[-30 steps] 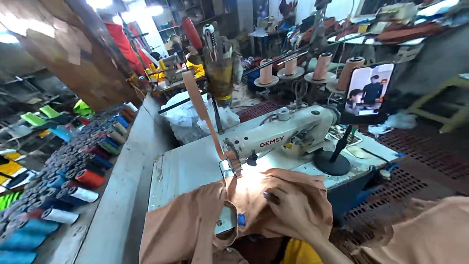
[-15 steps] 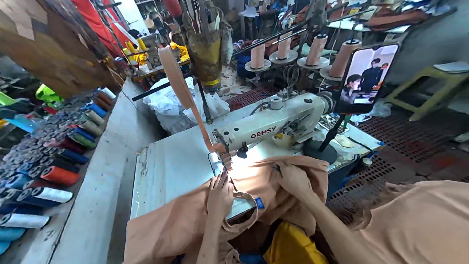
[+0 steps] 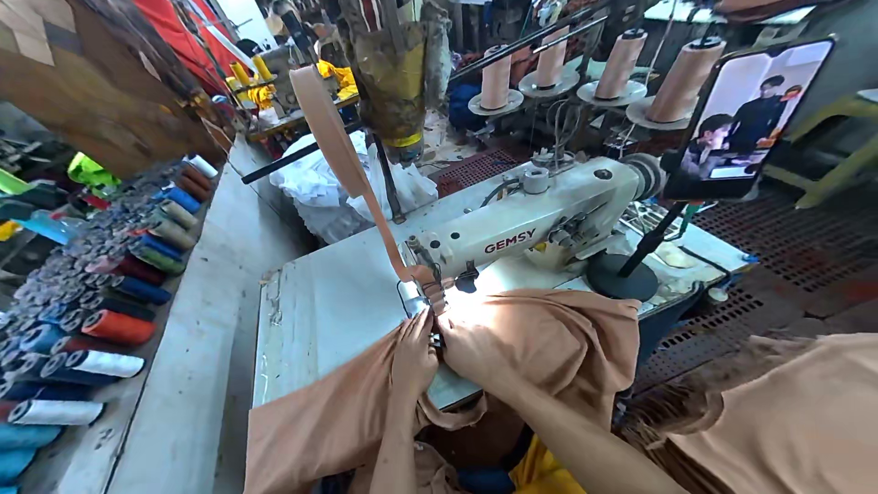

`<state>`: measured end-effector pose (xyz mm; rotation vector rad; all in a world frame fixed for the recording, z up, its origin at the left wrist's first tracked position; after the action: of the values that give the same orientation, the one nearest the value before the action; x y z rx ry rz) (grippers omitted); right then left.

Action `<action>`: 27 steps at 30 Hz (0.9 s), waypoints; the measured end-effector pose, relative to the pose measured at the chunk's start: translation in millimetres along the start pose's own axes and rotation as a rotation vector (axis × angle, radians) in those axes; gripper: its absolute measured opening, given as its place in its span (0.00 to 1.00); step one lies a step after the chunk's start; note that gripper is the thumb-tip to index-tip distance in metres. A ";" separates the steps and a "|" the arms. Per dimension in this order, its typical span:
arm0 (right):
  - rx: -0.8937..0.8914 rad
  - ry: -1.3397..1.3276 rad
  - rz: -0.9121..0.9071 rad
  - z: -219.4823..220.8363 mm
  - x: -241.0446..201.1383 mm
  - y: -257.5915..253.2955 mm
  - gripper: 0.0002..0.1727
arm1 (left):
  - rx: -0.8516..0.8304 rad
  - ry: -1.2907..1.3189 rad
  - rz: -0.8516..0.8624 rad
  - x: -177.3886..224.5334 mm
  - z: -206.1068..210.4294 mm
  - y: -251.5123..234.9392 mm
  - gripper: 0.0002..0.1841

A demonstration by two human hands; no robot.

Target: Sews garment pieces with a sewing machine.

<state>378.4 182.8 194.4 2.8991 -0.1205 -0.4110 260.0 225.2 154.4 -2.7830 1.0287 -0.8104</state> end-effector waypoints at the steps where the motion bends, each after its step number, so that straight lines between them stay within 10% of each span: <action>1: 0.037 0.016 -0.010 2.3 0.9 -5.6 0.27 | 0.022 -0.005 0.011 -2.3 0.2 -4.3 0.32; 16: 0.125 0.004 -0.105 19.8 15.8 -13.7 0.20 | 0.107 -0.012 -0.043 -28.1 -2.0 -43.8 0.22; 22: 0.301 -0.050 -0.161 21.4 30.8 -26.1 0.16 | 0.429 0.493 -0.418 12.5 -17.4 -8.7 0.20; 27: 0.229 -0.078 -0.238 18.5 50.0 -27.3 0.21 | 0.376 0.070 -0.245 16.2 -3.3 22.1 0.16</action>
<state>422.4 200.3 157.8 3.1354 0.1800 -0.5859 255.7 198.4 159.3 -2.5938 0.4803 -1.0134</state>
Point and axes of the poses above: each hand's wrist, its own y-axis away from the middle knuckle, its own z-axis out of the palm, x = y × z, the point moved 5 cm from there along -y, towards the middle knuckle, and after that the axes turned 6 degrees about y, right-handed, at the moved point
